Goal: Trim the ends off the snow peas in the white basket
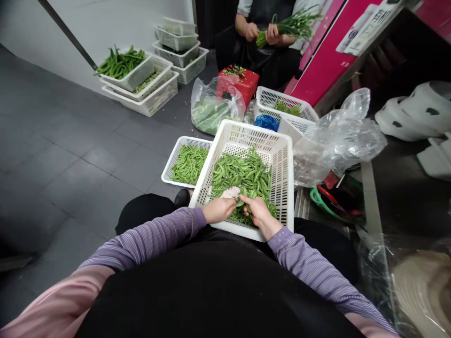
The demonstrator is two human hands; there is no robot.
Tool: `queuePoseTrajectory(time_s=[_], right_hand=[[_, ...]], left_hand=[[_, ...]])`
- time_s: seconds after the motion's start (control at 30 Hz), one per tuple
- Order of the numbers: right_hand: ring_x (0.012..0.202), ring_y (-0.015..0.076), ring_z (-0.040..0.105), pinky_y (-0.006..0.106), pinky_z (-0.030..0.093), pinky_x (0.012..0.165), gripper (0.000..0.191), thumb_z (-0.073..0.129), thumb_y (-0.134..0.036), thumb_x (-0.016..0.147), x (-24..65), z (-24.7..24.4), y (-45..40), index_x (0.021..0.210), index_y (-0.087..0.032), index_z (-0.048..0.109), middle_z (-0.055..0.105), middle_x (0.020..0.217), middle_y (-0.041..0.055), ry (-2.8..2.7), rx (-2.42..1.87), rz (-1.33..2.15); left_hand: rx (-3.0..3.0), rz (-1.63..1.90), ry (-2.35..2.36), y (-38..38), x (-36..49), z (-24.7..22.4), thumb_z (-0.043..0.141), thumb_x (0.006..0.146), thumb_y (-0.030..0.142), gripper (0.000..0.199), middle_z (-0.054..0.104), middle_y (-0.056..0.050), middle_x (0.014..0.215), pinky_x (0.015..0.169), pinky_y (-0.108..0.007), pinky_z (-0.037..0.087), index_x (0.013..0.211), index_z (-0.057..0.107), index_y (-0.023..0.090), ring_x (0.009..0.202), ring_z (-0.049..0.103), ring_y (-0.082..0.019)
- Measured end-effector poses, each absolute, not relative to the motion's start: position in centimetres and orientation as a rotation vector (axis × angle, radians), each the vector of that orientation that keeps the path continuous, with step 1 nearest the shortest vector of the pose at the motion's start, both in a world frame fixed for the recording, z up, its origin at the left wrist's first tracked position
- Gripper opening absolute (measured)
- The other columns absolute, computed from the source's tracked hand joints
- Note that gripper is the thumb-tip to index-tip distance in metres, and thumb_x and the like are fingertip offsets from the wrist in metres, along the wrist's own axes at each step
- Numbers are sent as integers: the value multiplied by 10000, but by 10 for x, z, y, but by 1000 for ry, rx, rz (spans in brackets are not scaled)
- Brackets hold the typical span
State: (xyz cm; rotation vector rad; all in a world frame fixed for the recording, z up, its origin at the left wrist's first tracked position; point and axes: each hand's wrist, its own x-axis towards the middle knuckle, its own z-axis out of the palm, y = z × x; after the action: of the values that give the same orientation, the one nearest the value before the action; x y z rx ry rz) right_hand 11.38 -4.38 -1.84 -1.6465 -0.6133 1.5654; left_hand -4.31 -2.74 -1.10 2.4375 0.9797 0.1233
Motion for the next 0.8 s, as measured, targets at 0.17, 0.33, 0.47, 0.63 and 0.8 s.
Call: queuePoseTrajectory(time_s=[0.17, 0.33, 0.47, 0.63, 0.8], right_hand=[[319, 40, 339, 163, 236, 285, 318, 719, -347, 529, 115, -13, -49, 595, -158, 472, 435, 416, -72, -755, -1623, 1656], [303, 34, 308, 157, 221, 286, 297, 684, -361, 570, 124, -7, -54, 619, -159, 471, 397, 385, -91, -961, -1575, 1831], [295, 39, 318, 154, 217, 277, 324, 698, -352, 548, 133, -3, -54, 642, -173, 444, 407, 393, -98, -955, -1631, 1722], [278, 42, 310, 156, 209, 276, 304, 689, -349, 563, 141, -4, -55, 646, -174, 454, 391, 360, -103, -1091, -1730, 1673], [283, 40, 309, 160, 218, 288, 299, 676, -375, 576, 144, -3, -57, 642, -169, 469, 405, 378, -95, -1063, -1687, 1754]], left_hand=[[2547, 100, 873, -34, -43, -7, 354, 818, 254, 222, 626, -64, 838, 679, -260, 443, 845, 554, 161, 746, 591, -161], [2496, 73, 1023, -28, -45, -11, 401, 770, 256, 234, 636, -73, 837, 672, -278, 444, 875, 588, 160, 751, 595, -183], [2256, -23, 1525, -2, -53, -20, 357, 796, 237, 265, 636, -95, 802, 686, -287, 445, 858, 597, 141, 753, 599, -194], [2194, -38, 1608, 9, -57, -26, 360, 805, 221, 253, 614, -102, 825, 713, -307, 451, 900, 581, 143, 789, 595, -206], [2419, 259, 1242, -14, -51, -10, 384, 776, 114, 461, 454, -88, 1194, 823, -246, 423, 1230, 363, 189, 988, 524, -146]])
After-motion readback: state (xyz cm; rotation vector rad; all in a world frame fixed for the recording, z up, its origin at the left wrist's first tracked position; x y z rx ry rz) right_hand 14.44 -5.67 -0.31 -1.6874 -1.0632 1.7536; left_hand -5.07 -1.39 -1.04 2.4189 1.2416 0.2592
